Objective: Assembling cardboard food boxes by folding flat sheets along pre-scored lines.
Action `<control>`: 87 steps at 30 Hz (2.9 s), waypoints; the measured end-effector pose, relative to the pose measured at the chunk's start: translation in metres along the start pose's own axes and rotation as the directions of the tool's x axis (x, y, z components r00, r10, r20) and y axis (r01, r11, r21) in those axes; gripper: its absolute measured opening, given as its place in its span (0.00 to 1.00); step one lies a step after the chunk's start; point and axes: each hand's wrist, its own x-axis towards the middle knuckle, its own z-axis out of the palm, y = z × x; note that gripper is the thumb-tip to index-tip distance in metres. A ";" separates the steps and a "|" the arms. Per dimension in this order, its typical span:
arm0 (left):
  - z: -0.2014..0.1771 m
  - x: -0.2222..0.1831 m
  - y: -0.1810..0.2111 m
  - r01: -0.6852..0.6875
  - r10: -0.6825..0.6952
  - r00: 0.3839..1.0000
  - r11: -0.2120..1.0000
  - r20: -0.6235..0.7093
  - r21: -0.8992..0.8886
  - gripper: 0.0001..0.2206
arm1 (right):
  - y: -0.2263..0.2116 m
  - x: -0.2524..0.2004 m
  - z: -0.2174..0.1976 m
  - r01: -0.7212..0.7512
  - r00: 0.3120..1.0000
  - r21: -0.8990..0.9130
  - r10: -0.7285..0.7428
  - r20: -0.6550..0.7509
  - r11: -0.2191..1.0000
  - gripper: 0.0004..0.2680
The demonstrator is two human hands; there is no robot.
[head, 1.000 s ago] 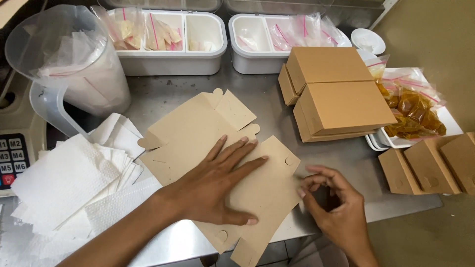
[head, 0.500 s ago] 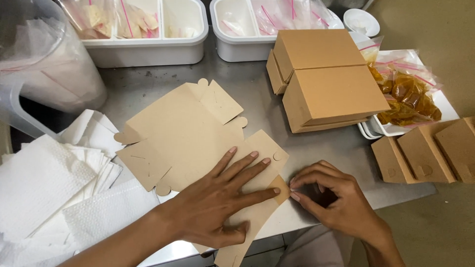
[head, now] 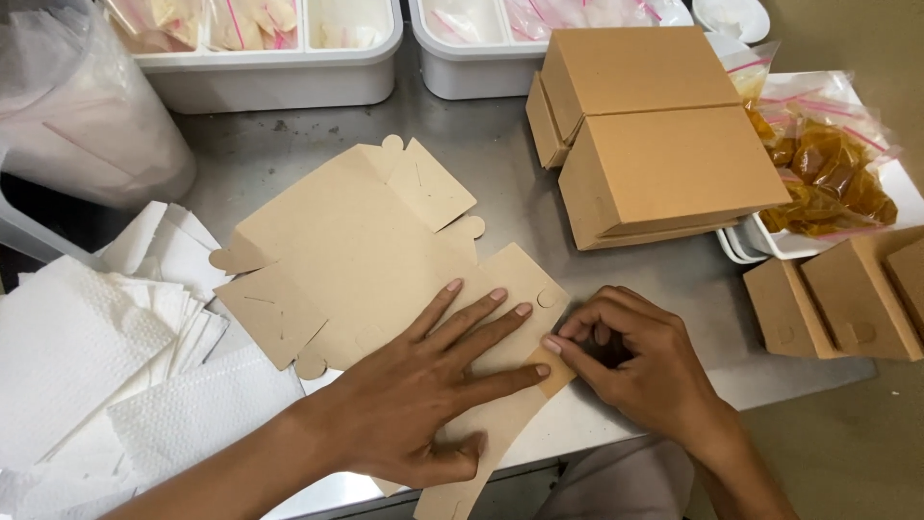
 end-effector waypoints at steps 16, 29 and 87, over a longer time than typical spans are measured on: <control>-0.001 -0.001 0.000 0.004 -0.003 1.000 0.999 0.010 -0.041 0.32 | 0.017 -0.007 -0.022 -0.099 0.975 0.204 0.054 0.218 0.974 0.09; 0.001 -0.003 0.000 -0.006 0.006 1.000 1.000 -0.020 -0.022 0.33 | 0.014 -0.006 -0.008 -0.169 0.982 0.134 0.156 0.104 0.977 0.05; -0.017 -0.019 -0.009 0.215 -0.147 0.959 0.934 0.241 -0.285 0.42 | -0.055 -0.027 0.044 0.014 1.000 -0.201 -0.017 -0.013 0.979 0.27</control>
